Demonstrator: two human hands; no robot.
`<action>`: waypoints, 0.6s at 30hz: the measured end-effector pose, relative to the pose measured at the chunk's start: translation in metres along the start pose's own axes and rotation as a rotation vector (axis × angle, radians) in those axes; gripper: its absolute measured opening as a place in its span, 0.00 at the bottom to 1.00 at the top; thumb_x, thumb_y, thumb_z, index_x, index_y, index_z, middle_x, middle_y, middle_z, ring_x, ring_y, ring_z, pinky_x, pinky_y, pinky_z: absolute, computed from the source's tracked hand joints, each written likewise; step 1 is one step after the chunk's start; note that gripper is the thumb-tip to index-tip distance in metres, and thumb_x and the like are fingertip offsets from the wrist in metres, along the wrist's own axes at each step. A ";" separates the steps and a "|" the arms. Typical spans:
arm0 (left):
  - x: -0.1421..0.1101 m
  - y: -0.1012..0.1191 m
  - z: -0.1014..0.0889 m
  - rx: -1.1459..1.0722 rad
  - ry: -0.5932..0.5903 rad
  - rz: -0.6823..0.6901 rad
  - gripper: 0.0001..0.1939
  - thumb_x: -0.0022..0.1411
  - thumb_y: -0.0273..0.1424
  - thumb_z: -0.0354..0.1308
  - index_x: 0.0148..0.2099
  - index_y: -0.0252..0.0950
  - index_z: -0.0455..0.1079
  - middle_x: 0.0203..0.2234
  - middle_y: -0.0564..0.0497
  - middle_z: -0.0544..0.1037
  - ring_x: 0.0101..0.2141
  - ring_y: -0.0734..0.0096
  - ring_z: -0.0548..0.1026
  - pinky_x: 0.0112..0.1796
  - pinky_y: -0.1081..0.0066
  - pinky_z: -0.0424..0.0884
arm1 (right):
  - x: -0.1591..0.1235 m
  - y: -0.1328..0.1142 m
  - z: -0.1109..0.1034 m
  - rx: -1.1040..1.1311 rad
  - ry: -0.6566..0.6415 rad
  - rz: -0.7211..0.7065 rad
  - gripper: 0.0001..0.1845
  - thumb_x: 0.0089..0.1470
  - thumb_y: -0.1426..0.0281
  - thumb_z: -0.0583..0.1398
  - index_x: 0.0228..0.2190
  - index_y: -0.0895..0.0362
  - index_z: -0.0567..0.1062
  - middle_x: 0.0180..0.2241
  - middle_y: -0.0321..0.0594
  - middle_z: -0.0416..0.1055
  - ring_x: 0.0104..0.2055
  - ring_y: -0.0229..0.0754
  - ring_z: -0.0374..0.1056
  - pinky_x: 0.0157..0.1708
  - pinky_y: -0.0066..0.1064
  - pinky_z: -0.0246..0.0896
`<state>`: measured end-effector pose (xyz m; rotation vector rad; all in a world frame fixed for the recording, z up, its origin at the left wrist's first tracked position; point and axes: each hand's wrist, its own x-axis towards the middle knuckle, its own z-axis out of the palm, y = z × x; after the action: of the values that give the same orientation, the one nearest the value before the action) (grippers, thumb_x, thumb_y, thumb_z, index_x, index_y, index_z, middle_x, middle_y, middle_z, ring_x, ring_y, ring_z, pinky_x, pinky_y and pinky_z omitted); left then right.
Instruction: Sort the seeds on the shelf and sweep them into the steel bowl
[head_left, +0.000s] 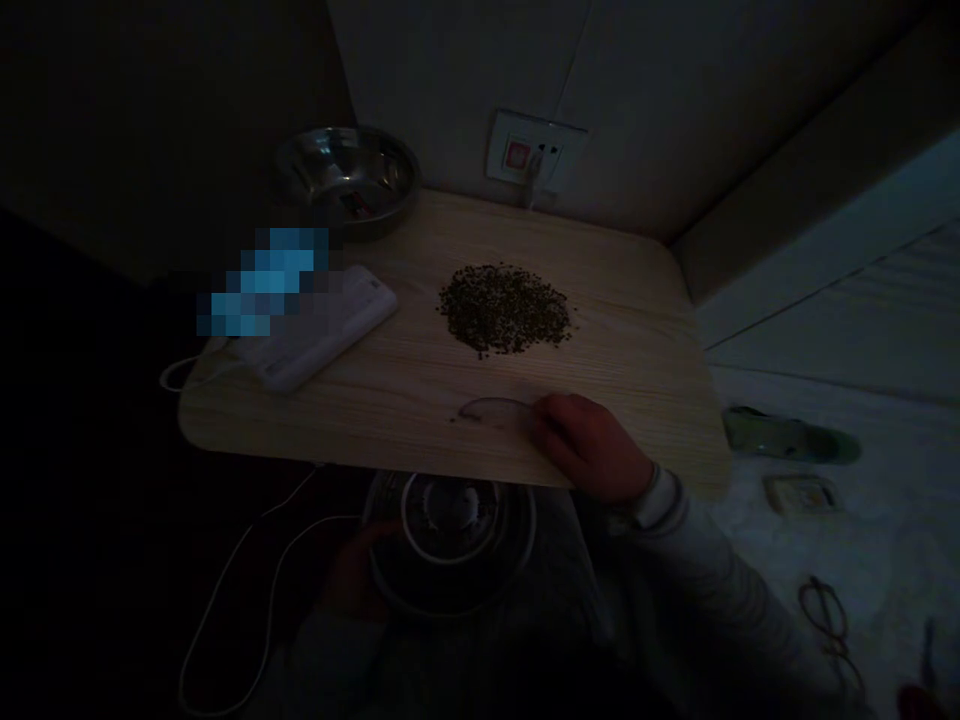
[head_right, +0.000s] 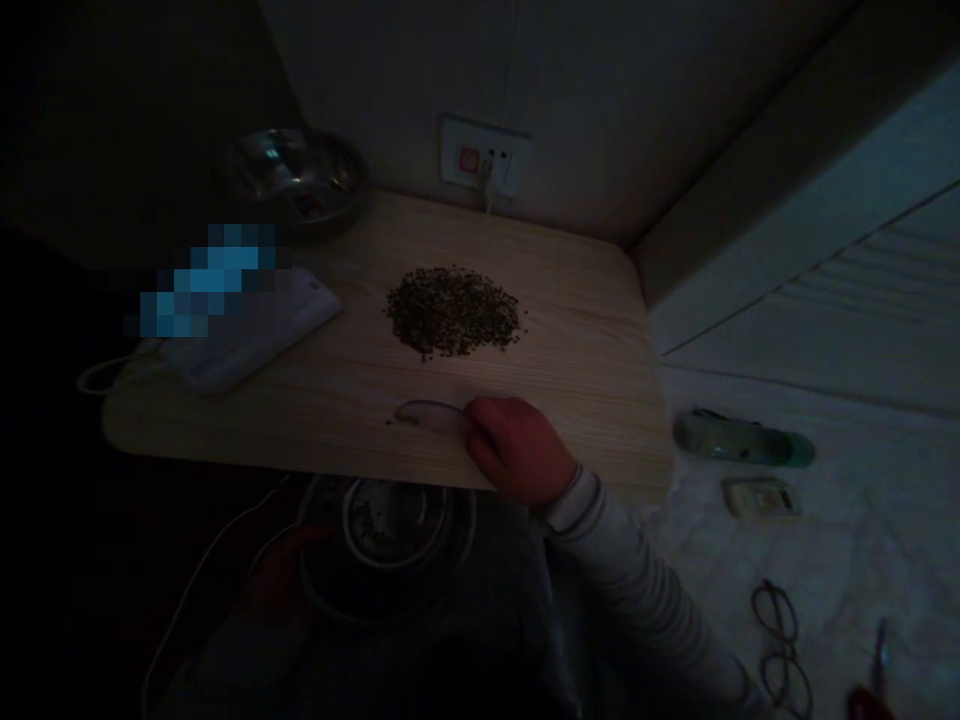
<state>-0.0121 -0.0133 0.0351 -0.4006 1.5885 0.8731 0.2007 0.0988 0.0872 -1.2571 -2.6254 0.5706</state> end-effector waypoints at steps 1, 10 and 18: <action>0.001 -0.001 -0.001 0.012 0.001 -0.009 0.15 0.45 0.18 0.48 0.12 0.33 0.66 0.11 0.48 0.72 0.18 0.68 0.71 0.26 0.68 0.69 | 0.001 0.001 0.000 0.003 -0.001 0.004 0.05 0.50 0.71 0.48 0.27 0.58 0.62 0.23 0.38 0.61 0.25 0.37 0.57 0.27 0.28 0.51; 0.003 0.002 0.005 0.136 0.087 -0.031 0.16 0.46 0.19 0.48 0.12 0.34 0.67 0.10 0.50 0.71 0.15 0.70 0.69 0.19 0.72 0.66 | -0.008 -0.004 -0.008 0.183 0.039 0.105 0.03 0.50 0.71 0.49 0.26 0.56 0.60 0.22 0.35 0.60 0.25 0.36 0.57 0.26 0.28 0.52; 0.001 0.003 0.012 0.033 0.060 -0.005 0.18 0.45 0.17 0.47 0.09 0.35 0.65 0.08 0.51 0.69 0.19 0.70 0.70 0.23 0.73 0.67 | -0.049 -0.048 0.012 0.351 0.151 0.336 0.04 0.47 0.71 0.53 0.23 0.56 0.62 0.21 0.35 0.61 0.26 0.36 0.58 0.26 0.28 0.54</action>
<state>-0.0061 -0.0023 0.0347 -0.4107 1.6537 0.8366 0.1938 0.0302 0.0958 -1.5563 -2.0860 0.9027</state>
